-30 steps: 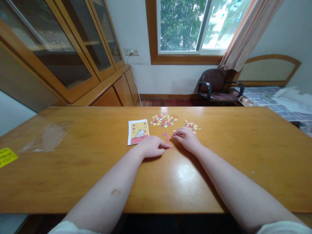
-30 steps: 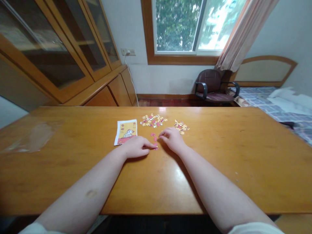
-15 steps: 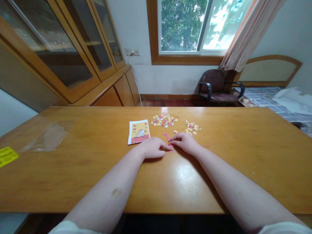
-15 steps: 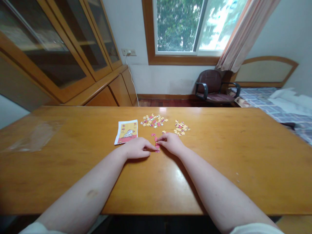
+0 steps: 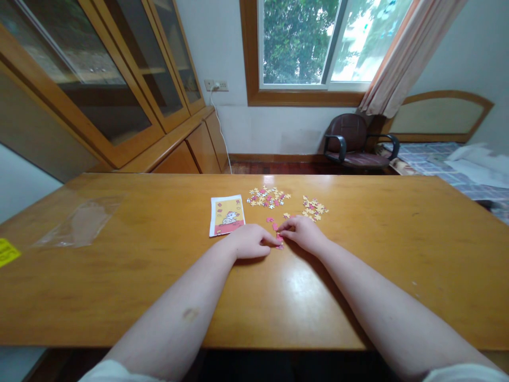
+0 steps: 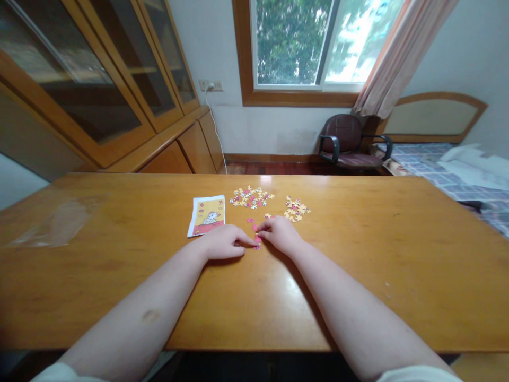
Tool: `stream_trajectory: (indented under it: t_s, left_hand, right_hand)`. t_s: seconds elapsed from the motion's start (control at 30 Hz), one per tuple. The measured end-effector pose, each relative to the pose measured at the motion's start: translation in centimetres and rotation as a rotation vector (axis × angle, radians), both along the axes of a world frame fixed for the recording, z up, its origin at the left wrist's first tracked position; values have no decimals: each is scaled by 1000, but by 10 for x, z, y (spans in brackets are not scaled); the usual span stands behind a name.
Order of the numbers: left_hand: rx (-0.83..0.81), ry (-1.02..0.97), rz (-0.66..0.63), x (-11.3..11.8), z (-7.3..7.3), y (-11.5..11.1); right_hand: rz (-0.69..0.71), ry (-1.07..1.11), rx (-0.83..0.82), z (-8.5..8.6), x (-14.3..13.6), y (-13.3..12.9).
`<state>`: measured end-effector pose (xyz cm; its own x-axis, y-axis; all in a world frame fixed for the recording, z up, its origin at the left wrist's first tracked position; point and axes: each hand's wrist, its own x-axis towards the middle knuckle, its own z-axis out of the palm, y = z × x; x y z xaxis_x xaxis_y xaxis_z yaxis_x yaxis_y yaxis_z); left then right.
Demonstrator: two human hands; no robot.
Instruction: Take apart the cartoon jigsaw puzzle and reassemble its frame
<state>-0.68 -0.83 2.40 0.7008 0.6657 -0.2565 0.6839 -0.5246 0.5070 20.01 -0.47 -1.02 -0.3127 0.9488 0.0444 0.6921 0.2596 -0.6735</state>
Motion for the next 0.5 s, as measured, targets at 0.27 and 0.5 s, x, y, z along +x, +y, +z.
stream_trajectory:
  t_s: [0.27, 0.5]
  left_hand:
    - [-12, -10, 8, 0, 1, 0]
    - [-8, 2, 0, 1, 2, 0]
  right_hand:
    - [22, -114, 97, 1, -2, 0]
    - [24, -142, 117, 1, -2, -1]
